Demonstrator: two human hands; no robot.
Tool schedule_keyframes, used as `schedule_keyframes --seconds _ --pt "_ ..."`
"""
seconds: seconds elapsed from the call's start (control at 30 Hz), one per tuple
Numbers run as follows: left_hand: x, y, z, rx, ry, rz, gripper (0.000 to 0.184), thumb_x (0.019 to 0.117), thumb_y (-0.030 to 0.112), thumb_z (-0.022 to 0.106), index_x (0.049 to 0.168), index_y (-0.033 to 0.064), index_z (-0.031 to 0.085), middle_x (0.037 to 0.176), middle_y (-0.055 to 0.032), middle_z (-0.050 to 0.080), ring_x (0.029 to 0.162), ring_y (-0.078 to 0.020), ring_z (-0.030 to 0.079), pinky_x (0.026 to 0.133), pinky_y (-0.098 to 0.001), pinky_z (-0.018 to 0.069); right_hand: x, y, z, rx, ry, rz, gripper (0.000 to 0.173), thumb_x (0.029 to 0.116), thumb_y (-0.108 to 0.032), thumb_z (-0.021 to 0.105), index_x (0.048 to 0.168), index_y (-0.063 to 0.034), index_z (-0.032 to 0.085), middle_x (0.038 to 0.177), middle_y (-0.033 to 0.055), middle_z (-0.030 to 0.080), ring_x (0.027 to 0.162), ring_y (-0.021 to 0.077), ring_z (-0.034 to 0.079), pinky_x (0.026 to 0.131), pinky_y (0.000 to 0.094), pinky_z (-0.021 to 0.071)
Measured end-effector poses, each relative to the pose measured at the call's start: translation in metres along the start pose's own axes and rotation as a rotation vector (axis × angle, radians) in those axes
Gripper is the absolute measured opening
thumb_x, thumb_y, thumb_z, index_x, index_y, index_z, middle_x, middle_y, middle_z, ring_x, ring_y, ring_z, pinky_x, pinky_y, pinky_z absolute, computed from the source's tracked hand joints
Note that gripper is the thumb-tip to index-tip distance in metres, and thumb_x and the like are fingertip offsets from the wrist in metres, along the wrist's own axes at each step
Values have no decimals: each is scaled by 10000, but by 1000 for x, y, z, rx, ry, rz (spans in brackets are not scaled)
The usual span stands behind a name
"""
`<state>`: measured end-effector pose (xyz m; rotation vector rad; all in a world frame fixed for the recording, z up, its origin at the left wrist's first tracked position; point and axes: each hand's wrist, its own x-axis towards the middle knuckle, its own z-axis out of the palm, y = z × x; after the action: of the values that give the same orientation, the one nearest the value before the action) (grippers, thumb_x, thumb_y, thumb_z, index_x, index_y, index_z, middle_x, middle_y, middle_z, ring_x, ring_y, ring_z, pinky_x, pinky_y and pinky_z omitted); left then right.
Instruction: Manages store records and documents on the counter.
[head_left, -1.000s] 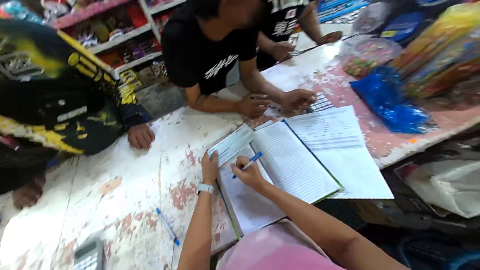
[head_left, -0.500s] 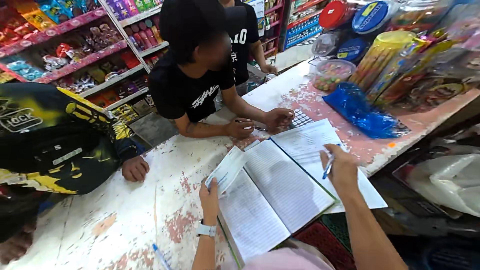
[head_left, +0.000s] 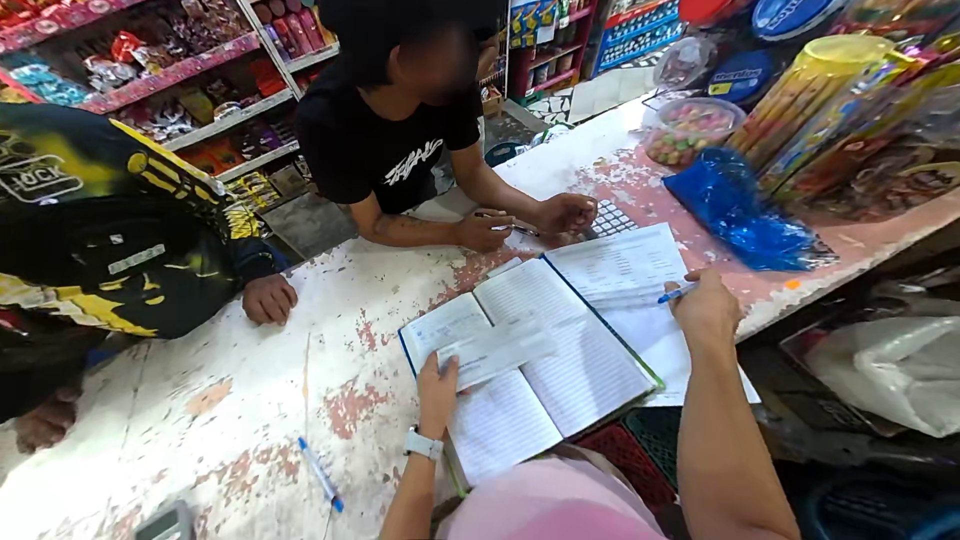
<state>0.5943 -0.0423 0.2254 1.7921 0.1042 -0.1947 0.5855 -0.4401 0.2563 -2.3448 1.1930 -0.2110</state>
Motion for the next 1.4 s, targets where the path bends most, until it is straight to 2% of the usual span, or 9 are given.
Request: schedule_keyframes --seconds 0.33,0.5,0.63,0.83,0.93,1.03,1.2,1.3,1.4 --pt "2 -9 4 91 64 59 246 1031 103 580 1207 -65 615 945 -106 726 750 -95 721 655 -290 622 4 18 -17 145 -1 -13 390 986 33 571 1369 87 525 1271 386 596 1212 553 581 1021 673 442" --pt "-2 -10 4 70 105 90 220 1027 88 574 1200 -42 609 922 -50 732 733 -58 718 625 -253 617 20 44 -13 350 -17 -92 308 1013 -1 561 1307 93 568 1261 335 616 1183 480 604 1025 609 460" --pt "-4 -11 7 61 153 90 207 1027 83 568 1194 -35 602 889 -22 730 697 -39 710 587 -233 608 27 69 -9 477 -72 -170 305 1003 -13 595 1298 54 556 1191 288 654 1053 430 663 932 592 523" --pt "-10 3 18 17 191 28 215 1040 87 544 1205 -42 593 925 -34 723 750 -53 712 660 -251 614 51 85 -10 436 -150 -253 334 997 -79 634 1298 51 568 1145 270 655 991 378 669 897 558 548" --pt "-28 18 43 -22 125 -44 239 1041 86 554 1229 -59 576 921 -72 725 706 -109 719 603 -293 624 48 74 -23 317 -84 -379 369 1013 -112 601 1322 87 563 1201 319 643 1102 443 647 982 589 508" --pt "-43 25 83 40 61 -61 256 1023 112 592 1213 -57 619 920 -90 729 692 -102 710 609 -288 615 37 45 -28 346 -27 -562 368 1019 -110 578 1285 143 558 1162 339 654 1059 416 672 963 524 527" --pt "-58 22 119 209 47 65 378 975 116 624 1309 -59 604 1136 -202 719 1001 -241 725 911 -416 585 -4 -13 -11 417 -288 -860 285 1017 -61 565 1216 139 598 1152 307 671 1044 362 685 943 479 549" --pt "-56 24 121 260 80 57 509 955 117 650 1414 -58 514 1195 -242 689 1049 -296 708 934 -450 564 -19 -34 9 485 -363 -1029 262 993 -70 603 1179 109 651 1125 284 688 1014 349 690 915 463 564" --pt "-52 24 115 264 170 68 557 956 85 642 1459 -66 454 1180 -260 682 1045 -311 704 930 -450 567 -24 -44 28 655 -324 -1047 227 1003 -83 594 1132 91 662 1041 222 708 912 214 690 849 340 570"
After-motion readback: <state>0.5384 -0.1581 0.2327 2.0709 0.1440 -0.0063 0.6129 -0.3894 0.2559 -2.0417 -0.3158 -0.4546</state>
